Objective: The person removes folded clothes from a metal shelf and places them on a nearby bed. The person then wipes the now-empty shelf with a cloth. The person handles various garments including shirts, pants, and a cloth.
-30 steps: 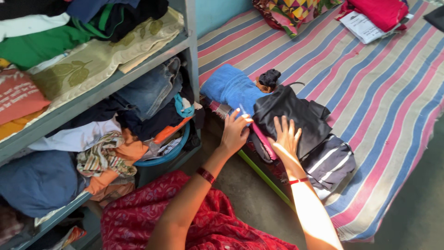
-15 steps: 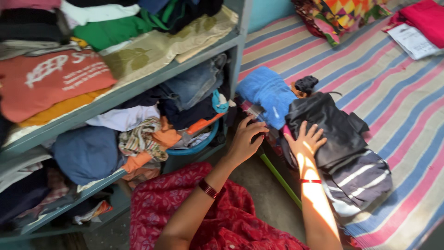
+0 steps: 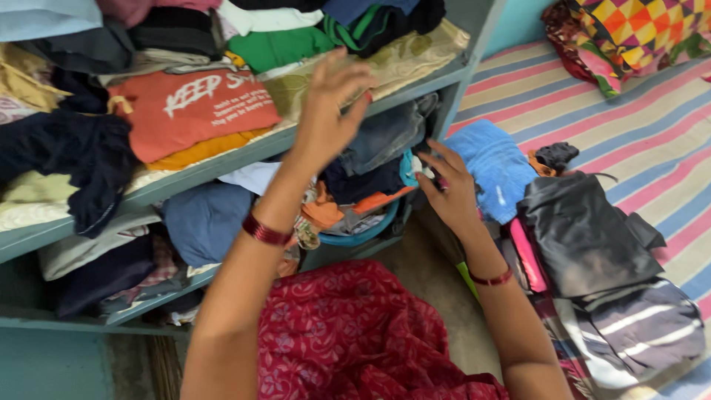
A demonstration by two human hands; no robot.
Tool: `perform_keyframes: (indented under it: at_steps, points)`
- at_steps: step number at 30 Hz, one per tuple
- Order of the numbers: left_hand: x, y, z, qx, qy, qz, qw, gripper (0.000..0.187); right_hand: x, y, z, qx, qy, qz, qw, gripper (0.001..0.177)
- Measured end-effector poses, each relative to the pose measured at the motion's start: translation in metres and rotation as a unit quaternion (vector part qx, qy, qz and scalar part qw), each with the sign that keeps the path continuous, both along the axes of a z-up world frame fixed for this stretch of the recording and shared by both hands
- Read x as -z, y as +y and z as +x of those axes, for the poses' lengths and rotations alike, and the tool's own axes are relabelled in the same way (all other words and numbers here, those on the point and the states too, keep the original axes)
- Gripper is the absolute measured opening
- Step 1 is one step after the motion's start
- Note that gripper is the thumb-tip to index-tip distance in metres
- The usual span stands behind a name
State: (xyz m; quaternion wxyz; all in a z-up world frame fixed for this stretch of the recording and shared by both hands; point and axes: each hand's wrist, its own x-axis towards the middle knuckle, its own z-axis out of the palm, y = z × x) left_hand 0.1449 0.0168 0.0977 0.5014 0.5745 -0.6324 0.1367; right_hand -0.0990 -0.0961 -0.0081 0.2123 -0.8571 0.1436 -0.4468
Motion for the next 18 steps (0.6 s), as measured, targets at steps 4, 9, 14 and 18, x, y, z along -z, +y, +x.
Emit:
perform_keyframes:
  at_steps: [4, 9, 14, 18]
  points:
    - [-0.012, -0.011, 0.075, -0.063, -0.009, 0.001, 0.998, 0.023, -0.059, 0.009, 0.058, -0.066, -0.032, -0.035, 0.997, 0.033]
    - [0.014, -0.029, 0.099, -0.141, 0.035, 0.04, 0.989, 0.029, -0.108, -0.001, 0.13, -0.114, -0.086, -0.105, 0.984, 0.029]
    - [0.02, -0.022, 0.084, -0.052, -0.022, 0.06, 0.997, 0.04, -0.146, -0.036, 0.206, -0.086, -0.148, -0.183, 0.968, 0.033]
    - [0.015, -0.021, 0.078, -0.07, -0.026, 0.113, 0.991, 0.036, -0.166, -0.082, 0.275, -0.086, -0.216, -0.156, 0.96, 0.024]
